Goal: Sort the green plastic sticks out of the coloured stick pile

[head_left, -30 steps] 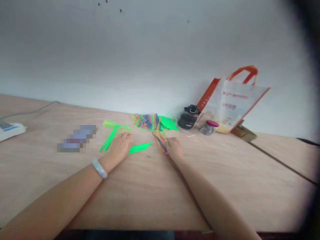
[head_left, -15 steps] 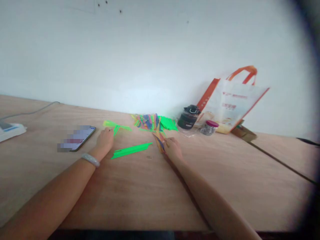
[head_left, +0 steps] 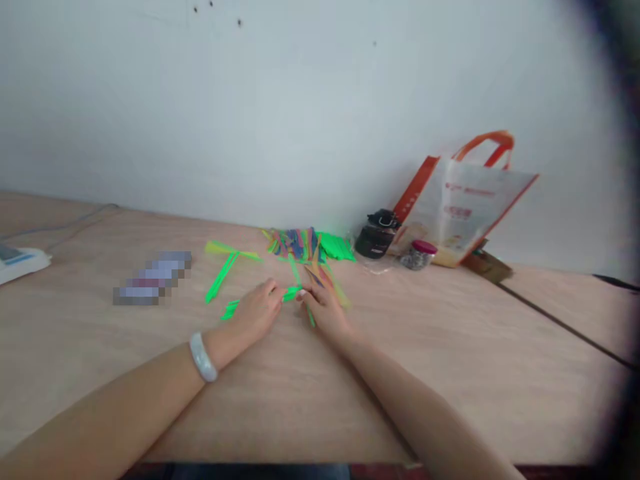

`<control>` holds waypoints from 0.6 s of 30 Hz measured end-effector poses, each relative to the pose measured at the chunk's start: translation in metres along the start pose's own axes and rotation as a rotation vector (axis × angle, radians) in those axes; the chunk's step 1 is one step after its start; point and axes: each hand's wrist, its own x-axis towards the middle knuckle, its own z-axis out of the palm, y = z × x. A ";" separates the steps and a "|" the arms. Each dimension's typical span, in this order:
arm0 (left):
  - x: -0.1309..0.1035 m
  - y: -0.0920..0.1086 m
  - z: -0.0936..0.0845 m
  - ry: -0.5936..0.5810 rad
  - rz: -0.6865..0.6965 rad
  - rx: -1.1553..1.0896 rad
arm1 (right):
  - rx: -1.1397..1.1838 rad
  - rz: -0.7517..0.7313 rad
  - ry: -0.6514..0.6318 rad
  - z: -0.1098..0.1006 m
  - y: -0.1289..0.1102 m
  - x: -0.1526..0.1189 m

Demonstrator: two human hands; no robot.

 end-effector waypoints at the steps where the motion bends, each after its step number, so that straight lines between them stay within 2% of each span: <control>1: -0.001 0.002 0.001 -0.010 0.012 0.005 | 0.015 -0.003 -0.014 0.003 -0.002 -0.002; 8: -0.002 0.002 0.003 -0.055 0.046 -0.023 | 0.069 0.060 -0.036 0.014 -0.010 -0.010; 18: 0.001 0.007 0.004 -0.061 0.006 -0.041 | -0.095 -0.073 0.015 0.009 -0.009 -0.005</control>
